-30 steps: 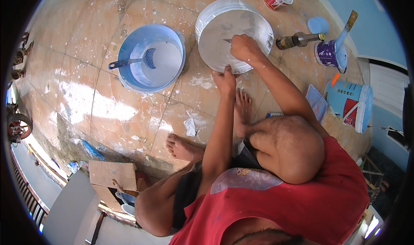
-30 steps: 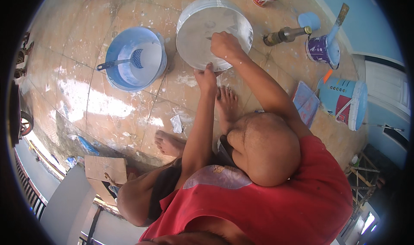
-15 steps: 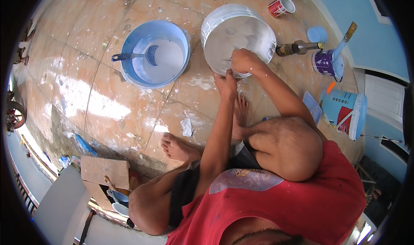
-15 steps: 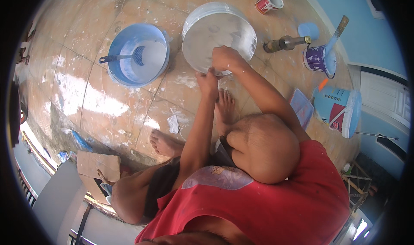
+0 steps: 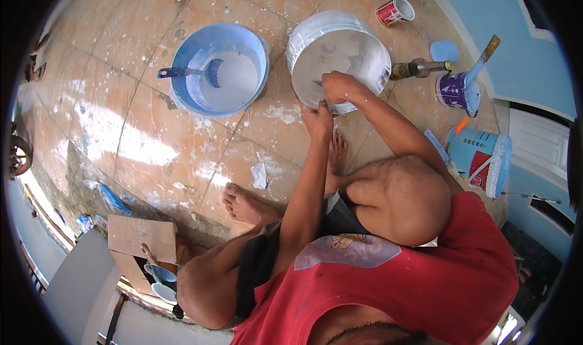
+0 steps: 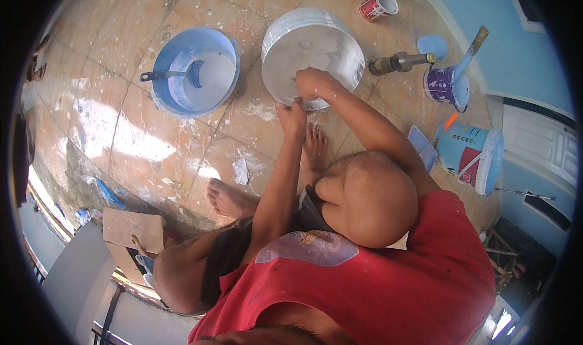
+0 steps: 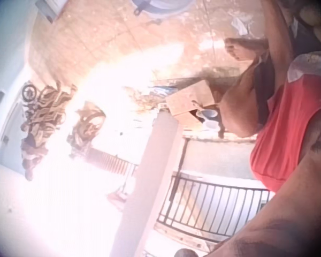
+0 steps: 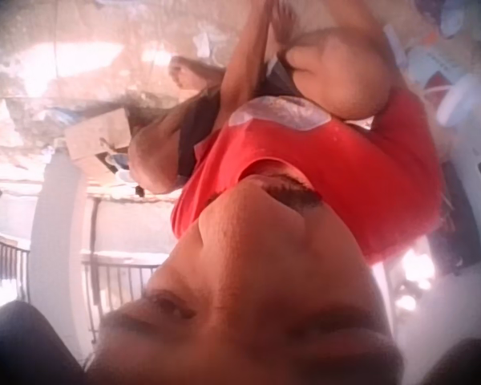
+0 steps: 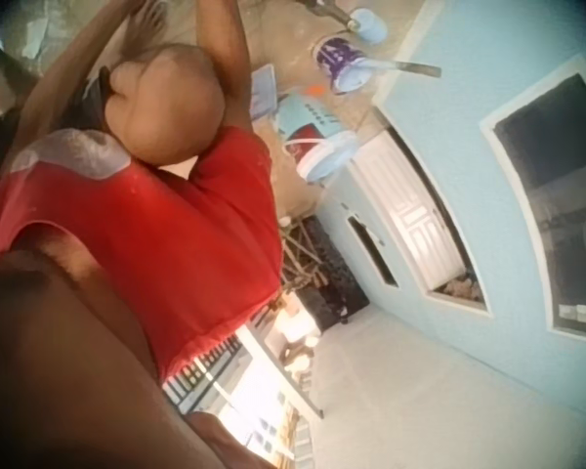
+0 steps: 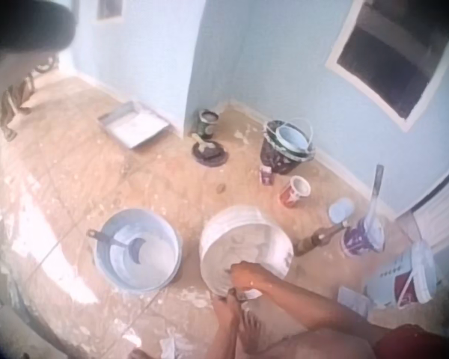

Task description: The person sits on the floor and mixes a white substance in a bucket using a small tool. They scrape the sides and bottom of the bucket to incorporate the contents, then lift the bucket to pour the mixture into a blue basin.

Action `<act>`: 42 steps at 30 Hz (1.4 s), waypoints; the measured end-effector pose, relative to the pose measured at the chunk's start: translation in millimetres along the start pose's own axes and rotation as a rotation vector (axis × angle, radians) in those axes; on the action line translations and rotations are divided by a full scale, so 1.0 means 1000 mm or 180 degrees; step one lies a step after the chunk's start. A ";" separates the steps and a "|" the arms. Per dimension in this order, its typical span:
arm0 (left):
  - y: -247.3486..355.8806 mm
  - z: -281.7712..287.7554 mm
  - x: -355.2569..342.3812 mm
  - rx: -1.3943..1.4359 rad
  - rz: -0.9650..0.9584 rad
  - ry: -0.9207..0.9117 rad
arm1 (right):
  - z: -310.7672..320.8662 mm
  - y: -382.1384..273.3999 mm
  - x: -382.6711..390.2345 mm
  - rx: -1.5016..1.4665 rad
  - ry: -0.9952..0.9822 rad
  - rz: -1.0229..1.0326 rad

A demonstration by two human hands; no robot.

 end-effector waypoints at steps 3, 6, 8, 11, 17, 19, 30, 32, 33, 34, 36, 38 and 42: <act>-0.003 0.002 0.001 0.0019 -0.0261 0.0065 | 0.000 -0.002 0.005 0.0016 0.0013 0.0167; 0.005 0.003 0.008 0.0075 -0.0467 0.0168 | -0.002 -0.004 0.018 0.0121 -0.0066 0.0291; 0.003 0.008 0.009 -0.0050 -0.0529 0.0198 | -0.007 -0.006 0.025 0.0104 -0.0187 0.0284; 0.010 0.006 0.015 -0.0198 -0.0718 0.0232 | -0.019 0.021 0.016 0.0055 -0.0096 0.0298; 0.000 0.005 0.009 0.0262 -0.0220 0.0137 | 0.010 0.019 -0.015 0.0151 0.0230 0.0106; 0.003 0.005 0.009 0.0147 -0.0359 0.0145 | 0.000 0.022 -0.026 0.0228 0.0133 0.0312; 0.019 0.009 0.020 -0.0027 -0.0467 0.0245 | -0.026 0.010 0.019 0.0228 -0.0327 0.0487; 0.009 0.013 0.021 -0.0100 -0.0277 0.0230 | -0.028 0.013 0.028 0.0265 -0.0339 0.0490; 0.003 0.014 0.022 -0.0141 -0.0152 0.0225 | -0.029 0.014 0.031 0.0323 -0.0371 0.0532; -0.003 0.015 0.018 -0.0118 -0.0254 0.0247 | -0.027 0.014 0.033 0.0382 -0.0380 0.0585; -0.011 0.018 0.011 -0.0060 -0.0420 0.0278 | -0.016 0.016 0.025 0.0441 -0.0386 0.0889; -0.003 0.013 0.014 -0.0001 -0.0453 0.0208 | -0.005 0.026 0.013 0.0454 -0.0217 0.0703; 0.003 0.007 0.015 -0.0100 -0.0234 -0.0117 | 0.001 0.025 -0.012 0.0498 0.0062 0.0033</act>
Point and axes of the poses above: each hand's wrist, its own x-axis away from the middle knuckle, its own z-axis out of the back of the hand, y = z × x, the point moved 8 cm from there along -x, towards the middle knuckle, and after that the axes turned 15 degrees about y, right-handed, at the moved point
